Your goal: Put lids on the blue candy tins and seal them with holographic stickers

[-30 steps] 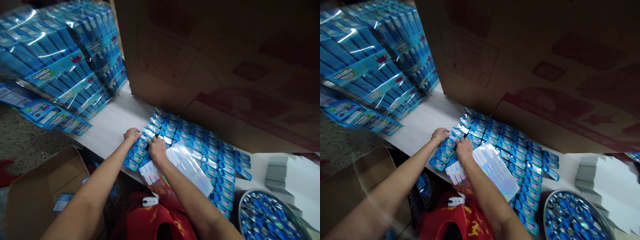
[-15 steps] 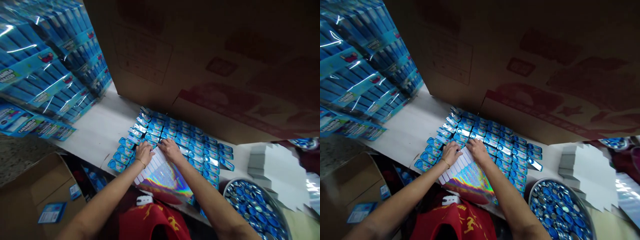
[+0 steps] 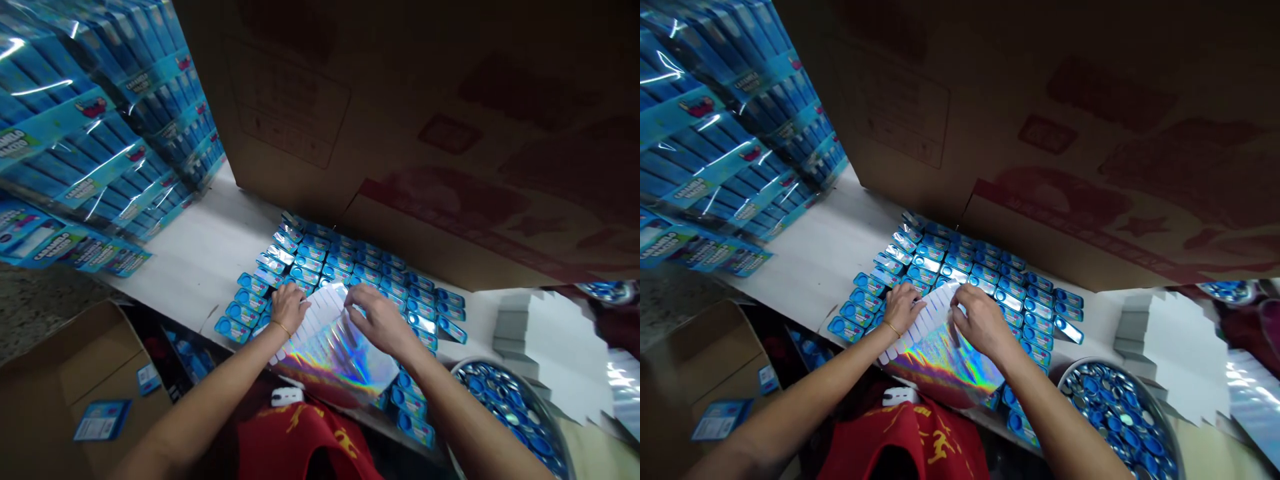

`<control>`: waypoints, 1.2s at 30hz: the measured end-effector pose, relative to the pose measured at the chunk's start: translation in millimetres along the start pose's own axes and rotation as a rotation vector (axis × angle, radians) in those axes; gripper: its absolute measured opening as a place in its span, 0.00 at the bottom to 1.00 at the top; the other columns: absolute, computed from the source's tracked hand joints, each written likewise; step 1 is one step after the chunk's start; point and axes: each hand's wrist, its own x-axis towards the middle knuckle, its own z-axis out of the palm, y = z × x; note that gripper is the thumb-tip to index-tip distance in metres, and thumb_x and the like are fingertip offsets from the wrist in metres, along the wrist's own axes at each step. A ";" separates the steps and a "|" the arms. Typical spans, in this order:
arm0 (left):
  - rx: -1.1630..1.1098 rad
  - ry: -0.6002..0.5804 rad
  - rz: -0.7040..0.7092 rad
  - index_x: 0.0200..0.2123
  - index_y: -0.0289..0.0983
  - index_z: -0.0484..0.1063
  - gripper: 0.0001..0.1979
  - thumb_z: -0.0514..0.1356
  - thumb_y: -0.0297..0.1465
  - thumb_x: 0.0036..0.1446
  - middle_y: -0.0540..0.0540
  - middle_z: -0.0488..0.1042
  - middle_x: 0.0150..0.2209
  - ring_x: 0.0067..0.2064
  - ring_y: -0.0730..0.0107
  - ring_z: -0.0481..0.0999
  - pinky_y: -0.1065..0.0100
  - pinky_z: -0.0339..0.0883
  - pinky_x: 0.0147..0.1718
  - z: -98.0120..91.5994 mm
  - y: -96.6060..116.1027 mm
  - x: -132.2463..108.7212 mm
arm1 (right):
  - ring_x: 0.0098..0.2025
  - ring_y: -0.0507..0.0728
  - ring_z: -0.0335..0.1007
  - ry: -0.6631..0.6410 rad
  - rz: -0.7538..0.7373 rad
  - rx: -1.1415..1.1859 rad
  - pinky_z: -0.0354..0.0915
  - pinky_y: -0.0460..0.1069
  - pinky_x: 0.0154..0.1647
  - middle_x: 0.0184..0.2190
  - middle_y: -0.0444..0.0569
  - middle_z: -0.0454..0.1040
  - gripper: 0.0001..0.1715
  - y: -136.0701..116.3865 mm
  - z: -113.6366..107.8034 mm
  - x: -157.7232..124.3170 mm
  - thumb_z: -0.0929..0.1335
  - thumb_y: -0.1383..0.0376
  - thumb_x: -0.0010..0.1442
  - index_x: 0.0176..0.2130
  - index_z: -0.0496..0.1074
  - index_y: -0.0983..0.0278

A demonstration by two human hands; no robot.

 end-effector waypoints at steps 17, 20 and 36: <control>-1.047 -0.055 -0.268 0.45 0.35 0.64 0.28 0.65 0.33 0.39 0.43 0.69 0.39 0.42 0.65 0.68 0.65 0.64 0.39 -60.6 -56.1 -40.5 | 0.14 0.46 0.54 0.052 0.652 1.072 0.47 0.42 0.13 0.13 0.39 0.63 0.13 -52.6 98.4 64.0 0.69 0.59 0.39 0.21 0.66 0.66; -1.105 -0.044 -0.309 0.44 0.35 0.65 0.28 0.66 0.33 0.37 0.43 0.70 0.38 0.40 0.67 0.69 0.67 0.64 0.37 -63.7 -64.0 -40.3 | 0.12 0.45 0.53 0.065 0.699 1.124 0.46 0.42 0.11 0.12 0.38 0.62 0.13 -61.5 106.1 70.9 0.69 0.59 0.39 0.21 0.65 0.66; -0.742 0.305 -0.502 0.26 0.33 0.72 0.17 0.59 0.42 0.40 0.51 0.70 0.22 0.24 0.75 0.65 0.74 0.58 0.24 -74.5 -146.6 4.5 | 0.21 0.50 0.63 0.175 0.672 0.676 0.57 0.43 0.22 0.17 0.42 0.68 0.11 -97.2 176.4 116.3 0.64 0.58 0.45 0.22 0.70 0.63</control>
